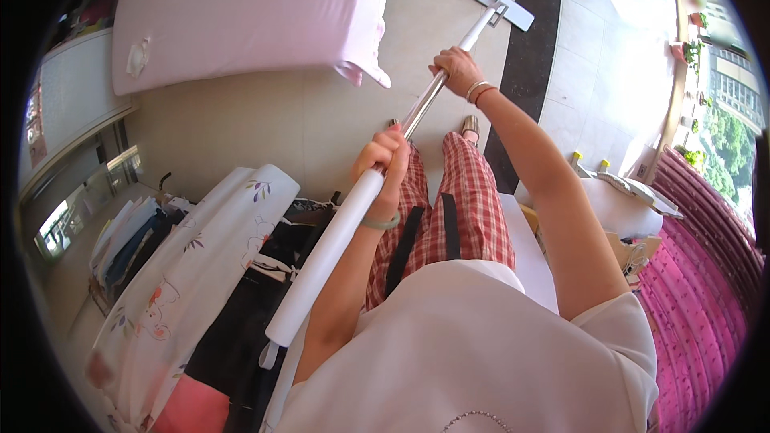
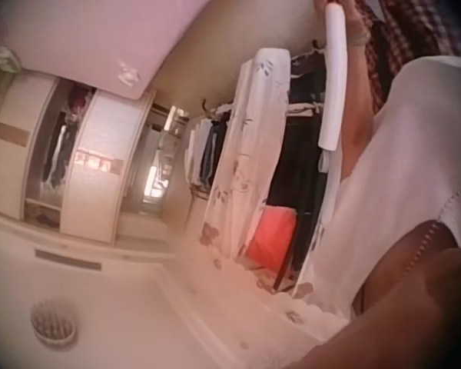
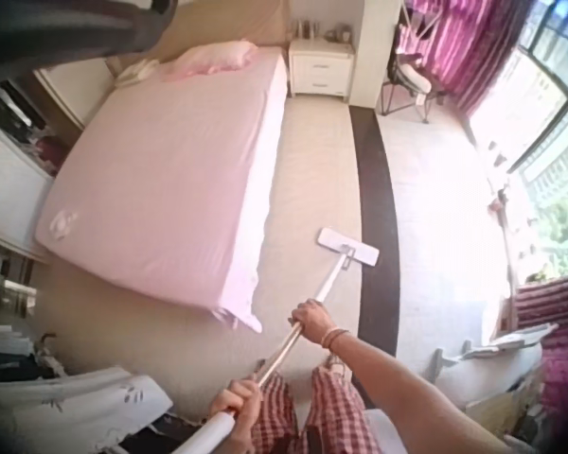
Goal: The person mops a tiled floor in a bedroom using a flat mop. They briefly pause to move a potted plant on the window ledge before resuming the mopping task. The person cleans the floor area around a bed and a small table.
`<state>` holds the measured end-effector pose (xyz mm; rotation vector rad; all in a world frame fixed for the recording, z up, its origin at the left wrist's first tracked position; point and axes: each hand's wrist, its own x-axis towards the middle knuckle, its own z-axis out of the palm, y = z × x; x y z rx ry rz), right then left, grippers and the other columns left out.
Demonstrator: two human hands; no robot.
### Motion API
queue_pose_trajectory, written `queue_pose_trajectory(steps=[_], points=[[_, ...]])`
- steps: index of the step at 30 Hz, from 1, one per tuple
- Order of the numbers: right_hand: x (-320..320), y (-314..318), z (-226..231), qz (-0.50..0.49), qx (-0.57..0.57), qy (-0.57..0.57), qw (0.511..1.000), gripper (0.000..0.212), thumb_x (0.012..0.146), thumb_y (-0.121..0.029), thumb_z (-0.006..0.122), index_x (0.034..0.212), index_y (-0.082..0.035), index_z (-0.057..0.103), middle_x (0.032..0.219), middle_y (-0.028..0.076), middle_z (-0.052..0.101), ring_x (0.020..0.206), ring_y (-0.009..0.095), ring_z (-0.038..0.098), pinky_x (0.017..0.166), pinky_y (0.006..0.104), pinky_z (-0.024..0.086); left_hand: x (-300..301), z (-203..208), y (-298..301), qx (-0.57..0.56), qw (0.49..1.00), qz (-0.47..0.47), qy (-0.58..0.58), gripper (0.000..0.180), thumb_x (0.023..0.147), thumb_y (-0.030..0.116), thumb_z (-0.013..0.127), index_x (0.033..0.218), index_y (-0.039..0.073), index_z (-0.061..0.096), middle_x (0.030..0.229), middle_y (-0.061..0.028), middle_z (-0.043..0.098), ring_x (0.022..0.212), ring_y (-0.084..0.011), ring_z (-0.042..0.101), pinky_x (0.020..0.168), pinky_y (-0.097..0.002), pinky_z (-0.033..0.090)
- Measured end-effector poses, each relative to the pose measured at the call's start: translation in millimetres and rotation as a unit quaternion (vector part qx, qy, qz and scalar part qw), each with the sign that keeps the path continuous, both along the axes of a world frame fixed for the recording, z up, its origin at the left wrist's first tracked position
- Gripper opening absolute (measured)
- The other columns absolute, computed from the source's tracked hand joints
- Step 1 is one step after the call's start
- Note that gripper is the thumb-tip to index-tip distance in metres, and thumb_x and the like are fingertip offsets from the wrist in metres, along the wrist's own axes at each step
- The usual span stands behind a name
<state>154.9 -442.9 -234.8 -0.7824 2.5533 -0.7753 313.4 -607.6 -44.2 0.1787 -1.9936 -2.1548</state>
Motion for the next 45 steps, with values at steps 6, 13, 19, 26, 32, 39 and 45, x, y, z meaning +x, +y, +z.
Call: queue_pose_trajectory(steps=[6,13,19,26,32,39,45], points=[[123.7,-75.3,33.7,-0.007,-0.069,-0.039,0.997,0.018,0.069,-0.004,0.068,0.079,-0.017,0.061,0.079,0.001,0.056,0.093,0.023,0.056,0.097,0.0375,0.041,94.3,62.6,-76.1,-0.043,0.998,-0.028,-0.048,0.032,0.082,-0.017,0.056,0.074,0.008,0.039,0.074,-0.0053,0.053,0.08,-0.0194,0.059,0.099,-0.048,0.044],[223.7,-167.0,78.6,0.078,-0.163,-0.12,0.976,0.004,0.075,-0.018,0.066,0.076,-0.015,0.063,0.076,0.003,0.063,0.086,0.024,0.061,0.086,0.0382,0.046,169.2,148.7,-144.5,-0.109,0.987,-0.009,-0.117,0.022,0.082,-0.01,0.05,0.075,0.008,0.04,0.067,-0.0046,0.05,0.072,-0.0187,0.053,0.098,-0.0468,0.042],[185.9,-154.1,81.0,0.23,-0.069,-0.128,0.962,0.005,0.074,-0.018,0.068,0.077,-0.016,0.065,0.071,0.003,0.064,0.079,0.024,0.064,0.083,0.0389,0.048,154.5,129.6,-127.7,-0.06,0.996,0.045,-0.055,0.018,0.089,0.004,0.049,0.074,0.009,0.041,0.064,-0.0036,0.047,0.068,-0.0184,0.048,0.088,-0.0455,0.043],[95.1,-30.6,25.0,0.063,-0.005,-0.088,0.994,0.007,0.079,-0.016,0.063,0.084,-0.015,0.067,0.079,0.006,0.066,0.089,0.024,0.064,0.086,0.0385,0.047,62.7,43.5,-48.6,0.004,0.998,-0.049,-0.037,0.022,0.096,0.004,0.042,0.077,0.012,0.034,0.068,-0.0019,0.041,0.073,-0.018,0.044,0.097,-0.0456,0.039],[46.6,61.5,9.0,-0.06,-0.017,-0.037,0.997,0.003,0.077,-0.009,0.061,0.076,-0.012,0.061,0.077,0.005,0.064,0.088,0.026,0.06,0.087,0.0387,0.046,-6.4,8.1,21.2,0.02,0.991,-0.133,0.003,0.021,0.095,0.001,0.047,0.077,0.01,0.038,0.068,-0.0018,0.043,0.074,-0.0171,0.048,0.1,-0.0454,0.04],[93.9,73.6,10.3,-0.124,-0.024,-0.039,0.991,0.011,0.072,-0.004,0.063,0.072,-0.014,0.057,0.072,0.001,0.06,0.085,0.025,0.058,0.085,0.0372,0.044,7.3,14.9,19.8,0.012,0.975,-0.223,0.013,0.021,0.092,-0.002,0.05,0.078,0.009,0.041,0.071,-0.0031,0.051,0.074,-0.0166,0.052,0.097,-0.0449,0.042],[153.3,4.5,14.2,-0.264,-0.07,-0.023,0.962,0.013,0.07,-0.005,0.064,0.069,-0.014,0.055,0.069,0.0,0.056,0.079,0.024,0.056,0.082,0.035,0.042,5.8,23.9,-59.3,0.028,0.946,-0.323,-0.015,0.023,0.087,-0.008,0.053,0.074,0.007,0.043,0.071,-0.0045,0.053,0.075,-0.0182,0.054,0.096,-0.0444,0.043]])
